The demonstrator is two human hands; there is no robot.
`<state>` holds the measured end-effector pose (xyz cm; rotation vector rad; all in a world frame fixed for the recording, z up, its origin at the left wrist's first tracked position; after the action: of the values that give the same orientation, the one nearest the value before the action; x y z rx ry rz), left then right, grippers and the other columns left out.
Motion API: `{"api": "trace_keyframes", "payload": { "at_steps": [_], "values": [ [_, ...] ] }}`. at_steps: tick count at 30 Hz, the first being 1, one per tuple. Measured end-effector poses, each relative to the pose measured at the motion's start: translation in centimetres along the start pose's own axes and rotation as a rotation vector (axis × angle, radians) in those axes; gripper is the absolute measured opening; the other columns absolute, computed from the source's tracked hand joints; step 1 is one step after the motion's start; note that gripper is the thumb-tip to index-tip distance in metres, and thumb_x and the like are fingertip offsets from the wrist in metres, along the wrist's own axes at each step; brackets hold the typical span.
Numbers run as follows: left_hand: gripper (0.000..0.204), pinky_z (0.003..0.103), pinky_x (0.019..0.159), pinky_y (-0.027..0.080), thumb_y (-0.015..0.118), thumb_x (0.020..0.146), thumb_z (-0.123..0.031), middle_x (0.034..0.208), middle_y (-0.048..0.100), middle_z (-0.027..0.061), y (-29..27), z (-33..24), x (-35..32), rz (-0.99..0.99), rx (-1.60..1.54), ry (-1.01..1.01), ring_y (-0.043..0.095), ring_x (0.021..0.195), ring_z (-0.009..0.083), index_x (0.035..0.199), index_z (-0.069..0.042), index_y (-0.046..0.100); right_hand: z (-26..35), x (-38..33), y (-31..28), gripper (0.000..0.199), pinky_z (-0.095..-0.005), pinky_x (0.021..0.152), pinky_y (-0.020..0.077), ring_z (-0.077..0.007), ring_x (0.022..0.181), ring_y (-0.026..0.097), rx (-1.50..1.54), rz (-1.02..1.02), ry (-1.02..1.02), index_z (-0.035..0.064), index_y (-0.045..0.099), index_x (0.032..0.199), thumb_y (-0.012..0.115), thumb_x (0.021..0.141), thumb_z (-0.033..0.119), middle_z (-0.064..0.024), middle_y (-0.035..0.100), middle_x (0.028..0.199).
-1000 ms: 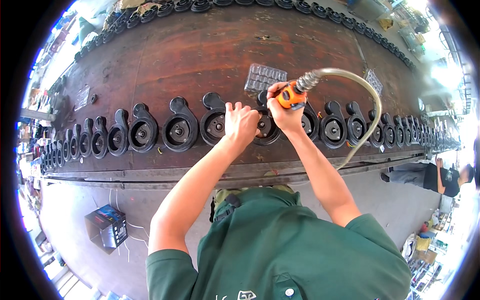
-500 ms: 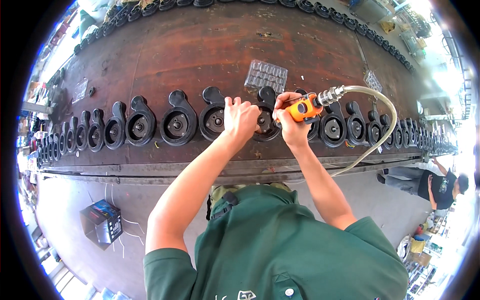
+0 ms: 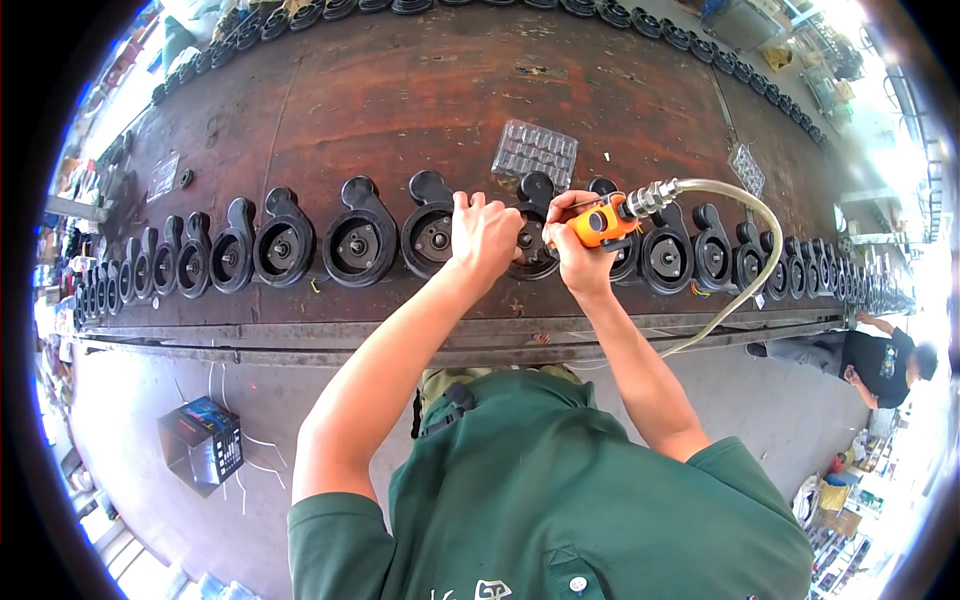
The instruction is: The person assembles electronic components by using a pneumatic screwdriver to secure screws into black plastic housings arranged on a workbench.
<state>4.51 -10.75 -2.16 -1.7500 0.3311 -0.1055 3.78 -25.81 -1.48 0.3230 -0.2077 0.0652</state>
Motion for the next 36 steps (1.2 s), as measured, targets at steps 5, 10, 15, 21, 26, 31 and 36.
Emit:
{"api": "trace_keyframes", "payload": {
  "at_steps": [5, 10, 15, 21, 26, 31, 36],
  "values": [
    [0.035, 0.048, 0.099, 0.039, 0.090, 0.065, -0.038, 0.089, 0.073, 0.0061, 0.0, 0.0, 0.0, -0.025, -0.017, -0.003, 0.064, 0.104, 0.0285, 0.094, -0.021, 0.081, -0.2, -0.4, -0.1, 0.025, -0.0239, 0.068, 0.0527, -0.0109, 0.080, 0.064, -0.030, 0.015, -0.017, -0.0007, 0.061, 0.103, 0.063, 0.079, -0.011, -0.0061, 0.065, 0.089],
    [0.042, 0.049, 0.099, 0.041, 0.089, 0.066, -0.038, 0.093, 0.072, 0.0052, -0.2, -0.1, 0.1, 0.016, -0.004, -0.009, 0.063, 0.105, 0.0297, 0.104, -0.024, 0.081, -0.3, -0.1, -0.7, 0.027, -0.0249, 0.066, 0.0510, -0.0116, 0.075, 0.059, -0.137, 0.095, -0.081, 0.0007, 0.053, 0.113, 0.054, 0.088, -0.009, -0.0079, 0.059, 0.094],
    [0.041, 0.049, 0.099, 0.042, 0.089, 0.066, -0.036, 0.092, 0.072, 0.0055, 0.0, 0.0, 0.0, 0.006, -0.001, -0.023, 0.064, 0.105, 0.0294, 0.105, -0.024, 0.081, 0.0, -0.2, -0.1, 0.027, -0.0259, 0.065, 0.0515, -0.0123, 0.074, 0.059, -0.065, 0.078, -0.036, 0.0004, 0.054, 0.112, 0.054, 0.087, -0.010, -0.0081, 0.060, 0.094],
    [0.042, 0.049, 0.099, 0.041, 0.089, 0.067, -0.035, 0.093, 0.073, 0.0058, -0.2, -0.1, 0.0, 0.009, -0.011, -0.022, 0.064, 0.105, 0.0292, 0.106, -0.023, 0.081, -0.5, 0.0, -0.2, 0.027, -0.0263, 0.065, 0.0517, -0.0128, 0.073, 0.059, -0.078, 0.074, -0.035, -0.0001, 0.054, 0.112, 0.054, 0.087, -0.010, -0.0085, 0.060, 0.094],
    [0.044, 0.049, 0.099, 0.041, 0.089, 0.066, -0.035, 0.094, 0.074, 0.0059, -0.3, -0.1, 0.0, 0.010, -0.013, -0.024, 0.064, 0.105, 0.0291, 0.107, -0.023, 0.081, -0.3, 0.0, -0.2, 0.027, -0.0264, 0.066, 0.0518, -0.0127, 0.073, 0.059, -0.062, 0.076, -0.028, -0.0001, 0.054, 0.112, 0.053, 0.087, -0.010, -0.0084, 0.060, 0.094],
    [0.033, 0.048, 0.100, 0.038, 0.090, 0.064, -0.036, 0.086, 0.074, 0.0061, 0.1, 0.2, -0.1, -0.052, -0.046, -0.018, 0.065, 0.104, 0.0274, 0.093, -0.021, 0.081, -0.1, -0.4, 0.3, 0.025, -0.0238, 0.063, 0.0532, -0.0101, 0.075, 0.063, 0.030, 0.034, -0.014, -0.0009, 0.060, 0.103, 0.061, 0.081, -0.012, -0.0062, 0.065, 0.089],
    [0.033, 0.047, 0.099, 0.038, 0.090, 0.064, -0.036, 0.086, 0.074, 0.0061, 0.1, 0.1, -0.1, -0.053, -0.027, -0.013, 0.066, 0.102, 0.0268, 0.091, -0.021, 0.081, -0.7, -0.7, 0.0, 0.026, -0.0243, 0.071, 0.0521, -0.0105, 0.080, 0.063, -0.043, 0.087, -0.039, 0.0006, 0.060, 0.103, 0.062, 0.080, -0.011, -0.0059, 0.065, 0.091]
  ]
}}
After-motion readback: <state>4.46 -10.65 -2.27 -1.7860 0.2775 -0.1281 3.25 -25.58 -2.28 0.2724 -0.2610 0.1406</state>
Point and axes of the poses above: each hand's wrist, its own x-axis towards the middle knuckle, its own y-axis out of the palm, z = x × y, the point moved 2 cm from there along x, towards the middle knuckle
